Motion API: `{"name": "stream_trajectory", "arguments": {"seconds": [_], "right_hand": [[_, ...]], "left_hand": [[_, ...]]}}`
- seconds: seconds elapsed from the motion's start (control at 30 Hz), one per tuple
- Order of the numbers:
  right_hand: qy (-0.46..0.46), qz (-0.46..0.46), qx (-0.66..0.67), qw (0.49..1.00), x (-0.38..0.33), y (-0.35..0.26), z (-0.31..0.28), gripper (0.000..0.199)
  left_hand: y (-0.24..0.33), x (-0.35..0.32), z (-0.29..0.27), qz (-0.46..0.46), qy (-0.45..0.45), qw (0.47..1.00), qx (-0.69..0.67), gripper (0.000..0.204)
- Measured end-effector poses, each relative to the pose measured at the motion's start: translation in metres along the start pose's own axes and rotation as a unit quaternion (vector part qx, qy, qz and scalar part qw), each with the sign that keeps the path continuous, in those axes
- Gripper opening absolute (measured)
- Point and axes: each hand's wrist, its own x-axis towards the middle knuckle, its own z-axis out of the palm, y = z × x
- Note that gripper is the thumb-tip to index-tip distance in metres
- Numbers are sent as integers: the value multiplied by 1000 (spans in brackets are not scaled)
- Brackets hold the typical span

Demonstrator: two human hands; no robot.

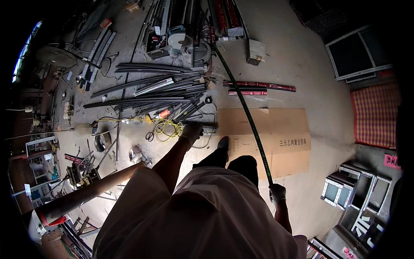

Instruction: The person measures a long metal profile with a tape measure, marks it with a marker, and uses a chop saw to cut the profile. The person handles the profile and tools directly, performing measurement, marking, and cutting actions in a workshop setting.

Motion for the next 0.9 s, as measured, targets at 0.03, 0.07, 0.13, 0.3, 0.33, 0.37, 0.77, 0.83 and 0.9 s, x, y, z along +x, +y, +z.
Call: {"name": "stream_trajectory", "arguments": {"seconds": [0.03, 0.07, 0.13, 0.3, 0.33, 0.37, 0.77, 0.83, 0.9], "right_hand": [[7, -10, -7, 1000, 9, -24, -7, 26], [-7, 9, 24, 1000, 17, -55, -13, 22], [-9, -9, 21, 1000, 44, -95, -25, 20], [-22, 4, 33, 999, 114, -197, -54, 8], [-23, 1, 23, 999, 135, -209, -64, 9], [-34, -6, 11, 999, 159, -226, -60, 10], [-107, -34, -46, 993, 409, -477, -130, 19], [-113, -19, -29, 993, 421, -532, -128, 18], [-97, -77, -69, 990, 437, -595, -127, 18]], "left_hand": [[23, 16, 0, 49, -5, 999, 15, 29], [38, 36, -5, 102, 1, 993, 59, 29], [64, 62, -5, 169, 12, 978, 120, 29], [80, 76, 5, -52, 70, 993, -81, 30], [72, 74, 16, -51, 118, 988, -86, 29], [38, 79, 2, -162, 130, 971, -117, 28], [54, 126, 99, -305, 233, 887, -255, 20], [128, 150, 104, -259, 220, 903, -263, 20], [149, 196, 96, -201, 169, 912, -315, 19]]}}
